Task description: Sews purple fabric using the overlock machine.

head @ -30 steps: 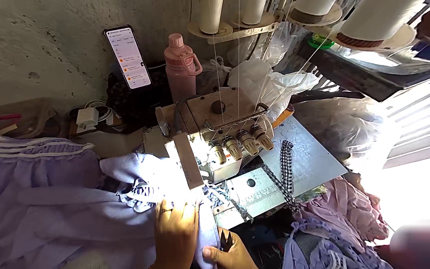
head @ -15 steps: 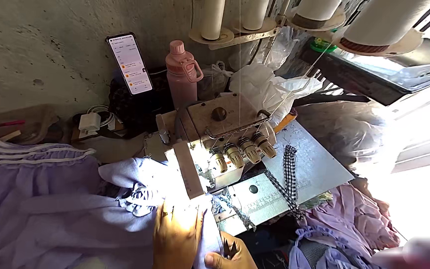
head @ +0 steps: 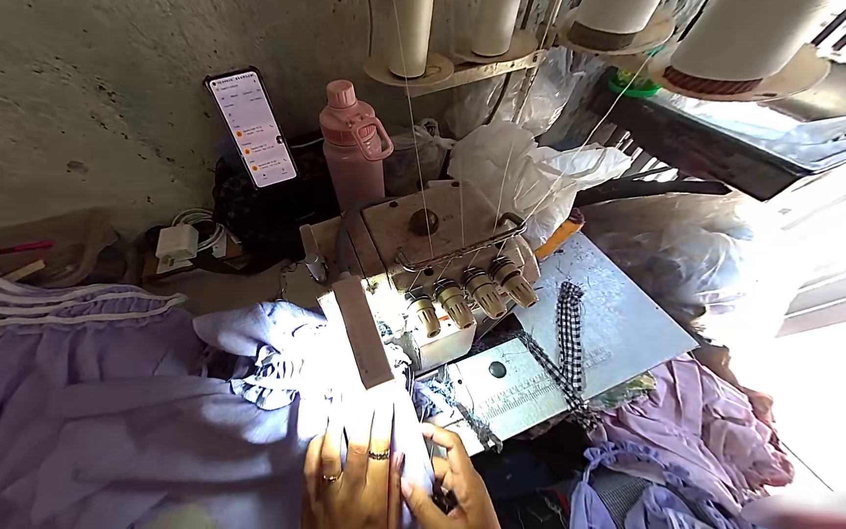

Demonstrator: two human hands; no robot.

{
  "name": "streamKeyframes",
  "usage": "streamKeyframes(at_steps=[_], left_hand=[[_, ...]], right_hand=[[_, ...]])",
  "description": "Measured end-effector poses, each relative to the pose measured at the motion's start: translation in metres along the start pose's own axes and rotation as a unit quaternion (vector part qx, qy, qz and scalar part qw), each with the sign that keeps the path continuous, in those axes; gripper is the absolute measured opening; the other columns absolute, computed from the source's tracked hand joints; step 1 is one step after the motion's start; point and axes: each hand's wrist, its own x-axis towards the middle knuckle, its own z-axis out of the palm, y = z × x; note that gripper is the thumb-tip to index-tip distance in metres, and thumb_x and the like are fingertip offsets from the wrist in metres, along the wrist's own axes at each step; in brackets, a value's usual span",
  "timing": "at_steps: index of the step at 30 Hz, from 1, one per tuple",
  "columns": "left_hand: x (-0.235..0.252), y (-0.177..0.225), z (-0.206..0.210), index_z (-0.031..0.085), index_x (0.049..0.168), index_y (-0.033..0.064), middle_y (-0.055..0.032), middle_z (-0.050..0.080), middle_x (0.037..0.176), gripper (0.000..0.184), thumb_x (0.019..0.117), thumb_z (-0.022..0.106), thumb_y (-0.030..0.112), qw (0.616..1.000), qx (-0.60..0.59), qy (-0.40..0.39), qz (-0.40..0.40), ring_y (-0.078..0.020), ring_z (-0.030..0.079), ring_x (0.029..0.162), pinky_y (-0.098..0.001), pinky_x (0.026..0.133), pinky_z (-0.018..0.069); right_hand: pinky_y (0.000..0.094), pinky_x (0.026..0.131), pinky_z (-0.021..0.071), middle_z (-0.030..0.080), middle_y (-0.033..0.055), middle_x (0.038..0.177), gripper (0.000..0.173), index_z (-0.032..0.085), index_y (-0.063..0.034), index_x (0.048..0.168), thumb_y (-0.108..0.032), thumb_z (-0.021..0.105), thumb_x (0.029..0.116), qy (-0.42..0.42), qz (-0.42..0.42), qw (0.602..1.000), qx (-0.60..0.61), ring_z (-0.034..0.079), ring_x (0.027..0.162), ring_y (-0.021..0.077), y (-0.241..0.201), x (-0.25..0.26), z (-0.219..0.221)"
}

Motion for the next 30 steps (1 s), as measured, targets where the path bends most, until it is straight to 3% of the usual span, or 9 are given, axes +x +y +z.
streamKeyframes(at_steps=[3,7,11,13,16,19,22,25,30], left_hand=[[0.003,-0.006,0.006,0.068,0.131,0.0113,-0.0114,0.066,0.133,0.055,0.1083,0.028,0.042,1.000,0.012,0.007,0.004,-0.0339,0.055,0.125,-0.0437,0.107,0.0344],[0.010,-0.012,0.011,0.073,0.125,0.0129,-0.0108,0.071,0.127,0.054,0.1079,0.030,0.041,1.000,0.011,0.018,0.015,-0.0338,0.061,0.121,-0.0467,0.106,0.0390],[0.010,-0.014,0.011,0.073,0.125,0.0130,-0.0108,0.071,0.126,0.052,0.1085,0.031,0.038,0.999,0.012,0.022,0.021,-0.0346,0.061,0.120,-0.0482,0.106,0.0394],[0.011,-0.014,0.012,0.074,0.123,0.0139,-0.0101,0.072,0.125,0.051,0.1082,0.031,0.037,0.999,0.008,0.026,0.020,-0.0350,0.062,0.119,-0.0482,0.105,0.0409],[0.011,-0.014,0.011,0.073,0.124,0.0138,-0.0110,0.071,0.124,0.052,0.1086,0.031,0.040,1.000,0.001,0.027,0.015,-0.0344,0.062,0.118,-0.0472,0.105,0.0406],[0.012,-0.015,0.007,0.073,0.125,0.0156,-0.0106,0.071,0.126,0.054,0.1091,0.029,0.043,1.000,-0.004,0.010,0.010,-0.0344,0.062,0.121,-0.0494,0.107,0.0405],[0.016,-0.017,0.004,0.074,0.125,0.0161,-0.0103,0.072,0.125,0.055,0.1081,0.030,0.045,1.000,-0.014,0.002,0.003,-0.0344,0.063,0.121,-0.0509,0.108,0.0419],[0.022,-0.019,0.002,0.075,0.123,0.0174,-0.0103,0.073,0.122,0.055,0.1073,0.032,0.047,1.000,-0.028,-0.005,-0.001,-0.0333,0.065,0.120,-0.0509,0.107,0.0434],[0.030,-0.023,0.006,0.077,0.119,0.0173,-0.0121,0.074,0.120,0.055,0.1071,0.032,0.045,0.999,-0.045,-0.017,-0.005,-0.0387,0.064,0.121,-0.0580,0.107,0.0434]], right_hand=[[0.0291,0.061,0.0588,0.073,0.0122,0.077,0.062,0.046,0.0124,0.142,-0.004,0.070,0.0877,-0.002,-0.108,0.982,-0.152,0.069,0.063,0.0132,-0.005,0.003,0.000],[0.0306,0.055,0.0558,0.070,0.0137,0.074,0.063,0.048,0.0108,0.144,-0.005,0.070,0.0873,-0.026,-0.096,0.978,-0.181,0.064,0.056,0.0159,-0.008,0.006,0.000],[0.0299,0.065,0.0581,0.074,0.0121,0.093,0.061,0.050,0.0050,0.145,-0.015,0.073,0.0926,-0.055,-0.064,0.986,-0.147,0.068,0.070,0.0125,0.000,0.017,-0.009],[0.0200,0.069,0.0551,0.072,0.0113,0.111,0.053,0.053,0.0015,0.140,-0.020,0.070,0.0940,-0.047,-0.093,0.984,-0.143,0.066,0.078,0.0051,0.004,0.027,-0.011],[0.0191,0.063,0.0531,0.068,0.0078,0.081,0.046,0.050,0.0046,0.138,-0.009,0.064,0.0961,-0.048,-0.133,0.982,-0.126,0.060,0.063,0.0058,0.002,0.030,-0.007],[0.0246,0.060,0.0540,0.066,0.0077,0.074,0.072,0.034,0.0108,0.152,-0.007,0.065,0.0893,-0.125,-0.060,0.984,-0.112,0.061,0.060,0.0084,-0.017,0.035,-0.010],[0.0260,0.076,0.0555,0.070,0.0137,0.100,0.089,0.021,0.0091,0.158,-0.011,0.068,0.0860,-0.223,0.032,0.971,-0.073,0.066,0.081,0.0077,-0.031,0.053,-0.020],[0.0237,0.086,0.0550,0.069,0.0140,0.113,0.090,0.019,0.0069,0.159,-0.013,0.069,0.0859,-0.246,0.061,0.966,-0.059,0.067,0.094,0.0052,-0.036,0.061,-0.025],[0.0212,0.071,0.0542,0.068,0.0071,0.099,0.087,0.022,0.0022,0.160,-0.015,0.066,0.0876,-0.197,0.090,0.975,-0.049,0.063,0.075,0.0024,-0.036,0.067,-0.021]])
